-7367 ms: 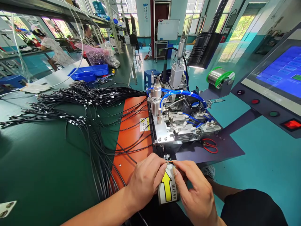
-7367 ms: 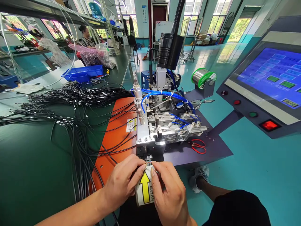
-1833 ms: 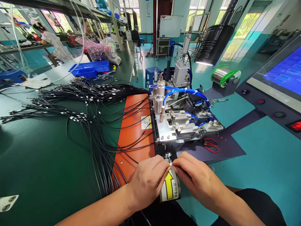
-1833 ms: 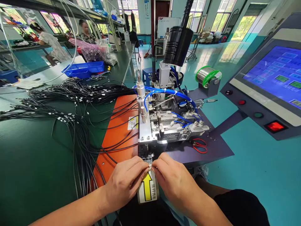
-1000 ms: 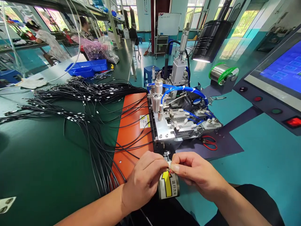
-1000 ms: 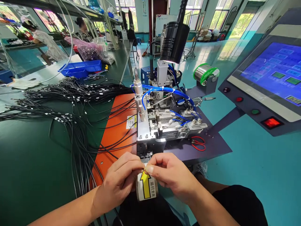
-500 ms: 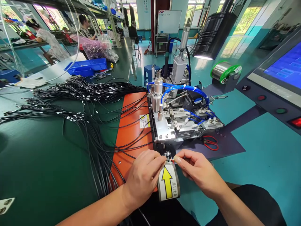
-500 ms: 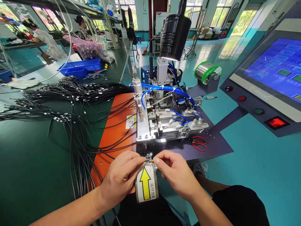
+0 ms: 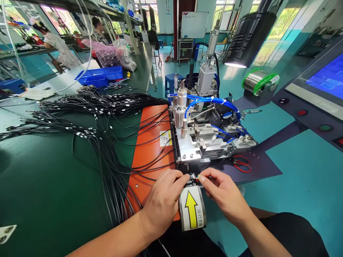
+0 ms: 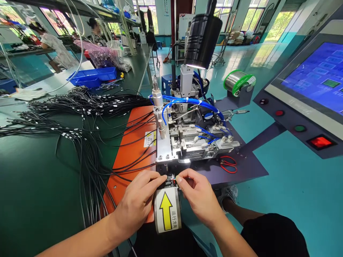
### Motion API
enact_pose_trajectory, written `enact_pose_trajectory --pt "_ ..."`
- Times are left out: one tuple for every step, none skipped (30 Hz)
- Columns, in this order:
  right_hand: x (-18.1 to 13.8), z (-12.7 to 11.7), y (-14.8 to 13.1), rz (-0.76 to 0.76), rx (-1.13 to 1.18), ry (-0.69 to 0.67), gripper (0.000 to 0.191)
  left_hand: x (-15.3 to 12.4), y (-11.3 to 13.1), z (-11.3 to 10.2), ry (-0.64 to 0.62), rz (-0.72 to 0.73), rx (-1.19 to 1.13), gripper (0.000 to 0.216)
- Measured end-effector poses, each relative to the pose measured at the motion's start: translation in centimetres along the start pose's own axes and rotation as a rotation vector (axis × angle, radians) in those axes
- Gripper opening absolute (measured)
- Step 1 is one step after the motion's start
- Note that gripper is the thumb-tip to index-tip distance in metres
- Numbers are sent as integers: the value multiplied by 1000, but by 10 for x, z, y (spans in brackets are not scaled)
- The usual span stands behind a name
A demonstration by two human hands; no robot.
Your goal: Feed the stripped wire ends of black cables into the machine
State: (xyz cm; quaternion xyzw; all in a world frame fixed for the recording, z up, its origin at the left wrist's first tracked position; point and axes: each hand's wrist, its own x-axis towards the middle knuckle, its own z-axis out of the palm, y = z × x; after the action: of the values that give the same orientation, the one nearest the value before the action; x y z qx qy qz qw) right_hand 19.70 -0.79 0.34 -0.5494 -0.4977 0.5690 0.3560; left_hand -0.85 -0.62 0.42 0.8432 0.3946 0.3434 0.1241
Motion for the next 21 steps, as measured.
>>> enact_pose_trajectory --pt "1 1 1 -12 -18 15 29 0 -1 0 -4 1 -2 28" --pt "3 1 2 -27 -38 32 29 0 -1 1 -8 0 -7 29" --pt "4 2 3 -46 -58 51 28 0 -2 1 -7 -2 -13 29" --pt "5 3 4 -66 -79 70 28 0 -2 1 -5 -4 -20 28" --pt "6 5 4 -83 -98 86 28 0 -2 1 -2 -6 -25 28" --pt "7 6 5 -95 -114 98 28 1 -3 1 1 -7 -31 27" --pt "8 7 5 -101 -126 106 28 1 -3 1 3 -8 -35 26" --pt "8 7 5 -105 -134 113 28 1 -3 1 5 -8 -38 26" --pt "8 8 6 -107 -140 115 28 1 -3 1 5 -10 -41 25" --pt "9 8 6 -109 -143 116 27 1 -3 2 5 -13 -42 25" --pt "9 9 6 -113 -142 116 27 2 -3 2 6 -16 -42 25" --pt "9 9 7 -117 -140 115 27 2 -3 2 9 -18 -43 25" --pt "9 9 7 -120 -137 115 27 2 -3 2 11 -18 -43 25" --pt "9 9 7 -121 -134 115 27 2 -4 3 14 -18 -44 25" --pt "9 9 7 -122 -133 115 27 2 -4 2 17 -17 -44 25" --pt "9 9 6 -121 -134 115 27 3 -4 2 18 -17 -44 25" --pt "8 9 6 -118 -135 114 26 3 -4 2 18 -18 -44 25" --pt "8 10 6 -116 -136 113 27 3 -3 2 17 -20 -44 25" --pt "8 10 5 -114 -134 113 27 3 -3 2 15 -22 -45 25" --pt "8 10 5 -113 -133 113 26 3 -3 2 15 -23 -46 25" --pt "8 10 5 -112 -131 115 26 3 -3 2 14 -23 -47 25"
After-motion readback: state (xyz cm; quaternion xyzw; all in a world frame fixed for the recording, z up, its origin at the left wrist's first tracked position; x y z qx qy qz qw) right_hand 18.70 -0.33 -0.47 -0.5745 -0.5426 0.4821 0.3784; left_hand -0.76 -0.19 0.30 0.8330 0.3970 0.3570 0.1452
